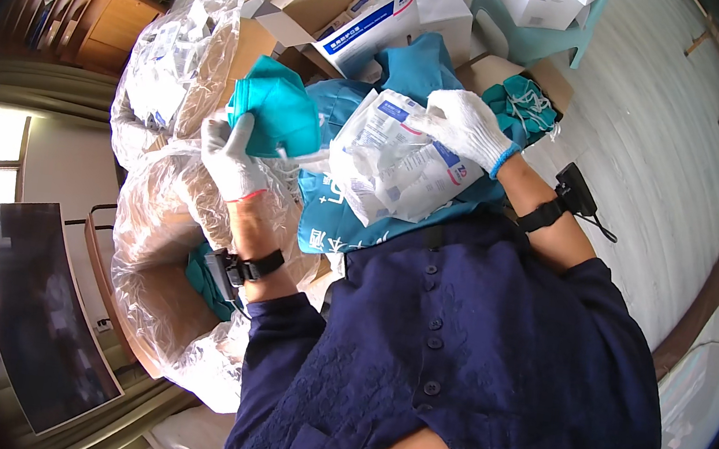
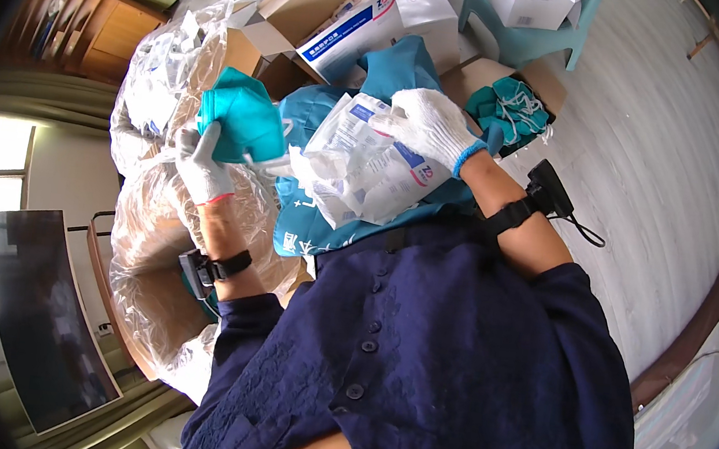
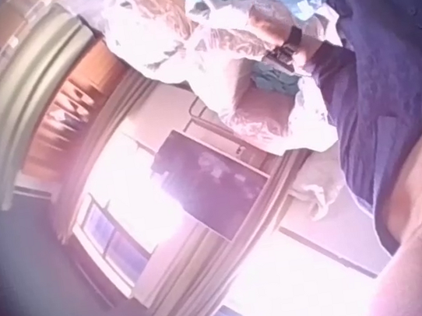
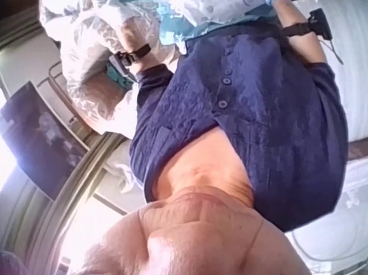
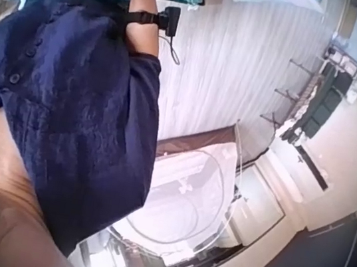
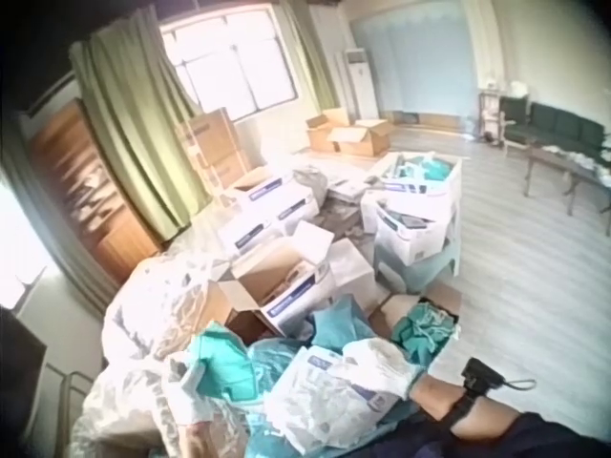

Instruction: Sorting and organizing sterile medical supplies such as masks and gowns from shipping boxes.

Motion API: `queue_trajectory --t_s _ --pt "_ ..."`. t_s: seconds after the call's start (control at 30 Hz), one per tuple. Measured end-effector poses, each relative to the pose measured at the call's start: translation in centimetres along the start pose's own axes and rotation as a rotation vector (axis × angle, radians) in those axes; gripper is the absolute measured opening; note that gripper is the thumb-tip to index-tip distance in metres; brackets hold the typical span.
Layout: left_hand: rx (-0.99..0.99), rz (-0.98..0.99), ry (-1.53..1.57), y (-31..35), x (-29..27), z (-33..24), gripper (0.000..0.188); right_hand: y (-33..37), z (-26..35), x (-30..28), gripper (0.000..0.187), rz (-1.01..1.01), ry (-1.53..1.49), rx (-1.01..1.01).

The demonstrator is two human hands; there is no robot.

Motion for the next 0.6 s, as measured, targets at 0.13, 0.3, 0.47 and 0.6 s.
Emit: queue_trajectory --t_s 0.13,0.3,0.47,0.6 --pt "0.151 0.149 -0.374 -2.1 0.4 -1.0 0.027 -1.5 1.5 0.4 0.037 0.100 0.200 0.046" --pt "0.163 0.526 -1.080 -1.9 4.9 3.5 0.029 -3.6 1.2 2.6 0.034 0.189 0.242 0.134" --pt "0.186 0.714 -1.093 2.1 8.8 8.7 0.036 -3.6 0.0 4.2 0.042 0.079 0.094 0.196" --pt "0.109 0.700 -1.054 2.7 9.3 8.5 0.032 -3.0 -1.0 4.0 0.032 -0.032 -0.048 0.024"
Point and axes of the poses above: each hand's wrist, its own y-axis away from the middle knuckle, its own x-axis out of the palm, z = x × y, the point moved 2 cm from there along -y, towards the middle knuckle, and after that the axes turned 6 degrees about -z, right-handed, at the moved point
